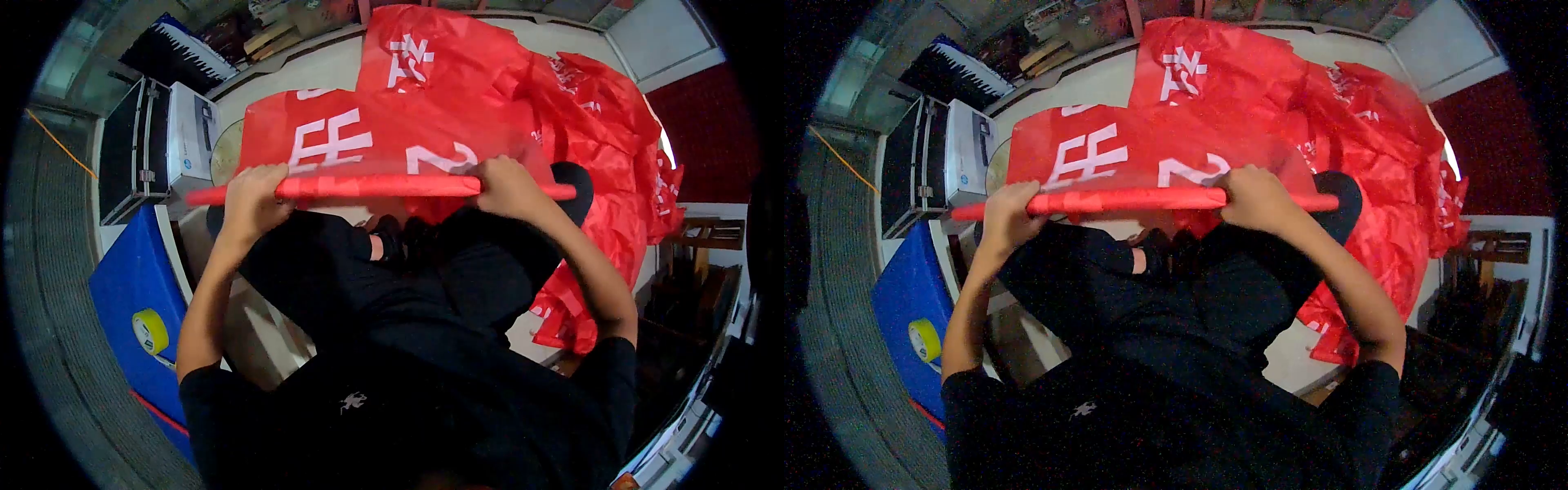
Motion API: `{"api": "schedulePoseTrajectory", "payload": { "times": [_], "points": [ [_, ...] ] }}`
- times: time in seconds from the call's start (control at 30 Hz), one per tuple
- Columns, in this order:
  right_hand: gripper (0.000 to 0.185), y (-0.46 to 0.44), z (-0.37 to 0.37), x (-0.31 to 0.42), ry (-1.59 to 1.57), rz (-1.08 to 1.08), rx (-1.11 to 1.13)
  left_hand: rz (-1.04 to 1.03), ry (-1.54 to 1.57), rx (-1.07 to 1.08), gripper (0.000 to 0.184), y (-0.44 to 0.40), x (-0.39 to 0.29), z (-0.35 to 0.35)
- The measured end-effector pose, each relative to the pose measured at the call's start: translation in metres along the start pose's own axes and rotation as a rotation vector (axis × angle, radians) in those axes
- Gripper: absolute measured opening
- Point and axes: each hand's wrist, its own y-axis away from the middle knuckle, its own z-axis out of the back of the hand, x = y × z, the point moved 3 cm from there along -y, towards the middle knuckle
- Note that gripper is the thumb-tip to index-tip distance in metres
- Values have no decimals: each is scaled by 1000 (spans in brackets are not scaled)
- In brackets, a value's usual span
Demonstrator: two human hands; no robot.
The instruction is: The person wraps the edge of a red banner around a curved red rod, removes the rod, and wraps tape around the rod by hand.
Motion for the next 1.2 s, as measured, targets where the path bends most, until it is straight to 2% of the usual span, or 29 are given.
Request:
{"api": "schedulePoseTrajectory", "payload": {
  "times": [0.07,0.13,0.17,0.2,0.27,0.3,0.33,0.37,0.43,0.47,0.53,0.57,0.63,0.67,0.73,0.77,0.83,0.87,0.93,0.97,1.03,1.07,1.13,1.17,1.2],
  "points": [
    [28,2,-1,0,-34,8,13,-23,-17,-20,15,-1,-5,-1],
    [30,-4,3,0,93,-21,80,-57,62,13,13,-3,-5,-8],
    [25,-3,-1,-3,-129,117,143,-54,63,12,13,-3,-7,-9],
    [25,-2,-6,-2,-131,115,143,-27,9,45,14,-3,-10,-9],
    [19,-2,-3,4,33,86,-223,-7,-47,70,14,-7,-10,-12],
    [17,-5,0,4,50,17,-25,-112,50,-13,13,-8,-11,-14],
    [17,-5,0,6,51,22,-21,-211,147,-95,13,-7,-15,-13],
    [17,-5,-1,8,32,25,-33,-211,143,-95,13,-7,-16,-8],
    [18,-5,-1,10,13,25,-48,-3,17,186,16,-9,-20,-6],
    [18,-9,2,11,10,10,-19,-2,19,181,16,-12,-23,-9],
    [18,-13,0,11,7,7,17,-243,176,-341,15,-10,-34,-1],
    [19,-13,-4,12,-18,38,19,-241,173,-338,15,-7,-33,0],
    [19,-16,-3,12,-34,68,9,-62,-43,77,22,-10,-25,-13],
    [19,-18,4,16,0,30,15,-63,-41,77,22,-14,-28,-15],
    [20,-19,5,20,33,-1,26,-294,85,-341,19,-14,-35,-8],
    [19,-19,2,20,1,24,31,-293,83,-340,19,-12,-33,-9],
    [19,-20,0,22,-36,41,31,-95,-50,11,21,-12,-23,-21],
    [19,-23,4,24,9,11,34,-98,-48,12,21,-15,-26,-25],
    [18,-24,3,24,53,-12,42,-244,77,-394,18,-18,-37,-19],
    [20,-22,0,23,-3,15,54,-246,75,-392,18,-17,-36,-16],
    [21,-24,-1,24,-59,34,63,-67,-49,28,23,-21,-27,-20],
    [19,-26,2,24,-9,29,56,-68,-44,29,23,-24,-30,-21],
    [17,-27,2,25,43,34,52,-238,64,-332,24,-28,-39,-12],
    [18,-25,-1,26,-12,36,23,-239,60,-330,24,-28,-40,-6],
    [19,-23,-3,26,-67,34,-8,-128,24,-88,26,-32,-38,-5]
  ]
}}
